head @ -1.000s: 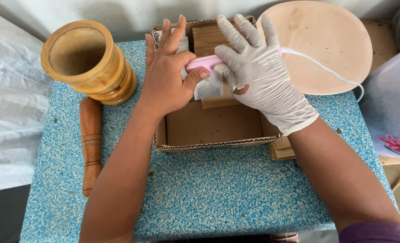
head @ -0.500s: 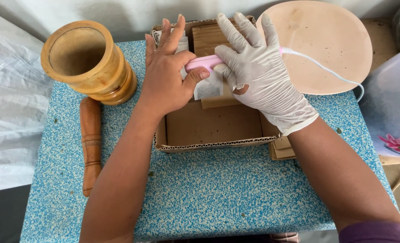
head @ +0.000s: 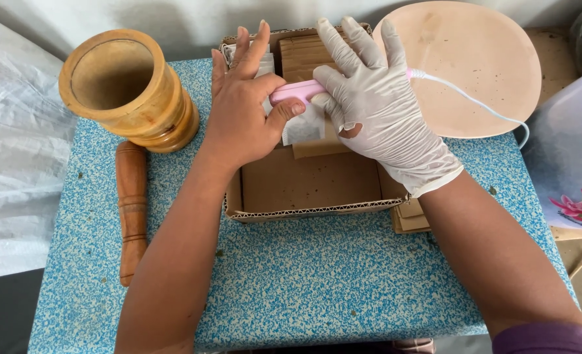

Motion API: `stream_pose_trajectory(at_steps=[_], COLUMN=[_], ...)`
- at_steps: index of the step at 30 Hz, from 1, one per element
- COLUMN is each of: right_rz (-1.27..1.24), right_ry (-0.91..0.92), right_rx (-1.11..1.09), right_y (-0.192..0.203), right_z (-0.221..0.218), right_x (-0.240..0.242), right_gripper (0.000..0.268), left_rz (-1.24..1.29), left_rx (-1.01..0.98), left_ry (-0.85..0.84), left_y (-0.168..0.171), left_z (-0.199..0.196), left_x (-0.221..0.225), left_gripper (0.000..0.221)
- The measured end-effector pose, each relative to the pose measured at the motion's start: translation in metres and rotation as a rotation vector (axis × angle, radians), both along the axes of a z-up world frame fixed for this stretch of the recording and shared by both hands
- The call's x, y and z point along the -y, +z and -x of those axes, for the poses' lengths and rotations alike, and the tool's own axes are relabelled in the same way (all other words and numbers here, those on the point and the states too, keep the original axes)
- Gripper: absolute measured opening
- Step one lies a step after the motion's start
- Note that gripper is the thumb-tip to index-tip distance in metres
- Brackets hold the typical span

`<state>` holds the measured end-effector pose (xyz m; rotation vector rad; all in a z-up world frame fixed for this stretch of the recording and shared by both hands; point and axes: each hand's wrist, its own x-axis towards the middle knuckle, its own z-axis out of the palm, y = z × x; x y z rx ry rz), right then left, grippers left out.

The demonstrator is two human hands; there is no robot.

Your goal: Manually placing tea bags into paper envelopes and sealing them with a heat sealer.

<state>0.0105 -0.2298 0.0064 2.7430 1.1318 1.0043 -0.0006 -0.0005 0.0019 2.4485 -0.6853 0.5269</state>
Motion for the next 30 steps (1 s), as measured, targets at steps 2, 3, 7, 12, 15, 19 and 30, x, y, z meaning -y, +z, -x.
stream_pose_trajectory(at_steps=[2, 3, 7, 12, 15, 19, 30], right_rz=[-0.001, -0.003, 0.003, -0.001, 0.026, 0.024, -0.069], right_ry=[0.001, 0.001, 0.006, 0.005, -0.015, -0.01, 0.092], right_rx=[-0.001, -0.002, -0.014, -0.002, -0.007, 0.009, 0.131], right_y=[-0.0008, -0.0013, 0.0012, 0.0003, 0.0006, 0.0022, 0.0073], right_z=[-0.0005, -0.0006, 0.0003, 0.0001, -0.0003, 0.0009, 0.0026], right_x=[0.0001, 0.0006, 0.0003, -0.0001, 0.0002, -0.0002, -0.0038], right_gripper=[0.016, 0.016, 0.018, 0.013, 0.019, 0.017, 0.031], left_rz=[-0.001, -0.002, -0.003, -0.005, -0.006, 0.008, 0.012], left_rx=[-0.002, -0.005, 0.008, 0.006, 0.005, -0.006, -0.053], left_ry=[0.001, 0.0, -0.003, -0.002, 0.0, -0.005, -0.037], left_y=[0.0005, 0.0005, -0.0005, -0.0011, -0.0016, -0.0016, 0.0045], left_z=[0.0002, 0.0003, -0.0003, -0.0009, -0.0016, -0.0005, 0.0009], left_x=[-0.0002, 0.0001, -0.0003, -0.0005, -0.0005, -0.0001, 0.0012], left_gripper=[0.038, 0.039, 0.039, 0.041, 0.04, 0.038, 0.045])
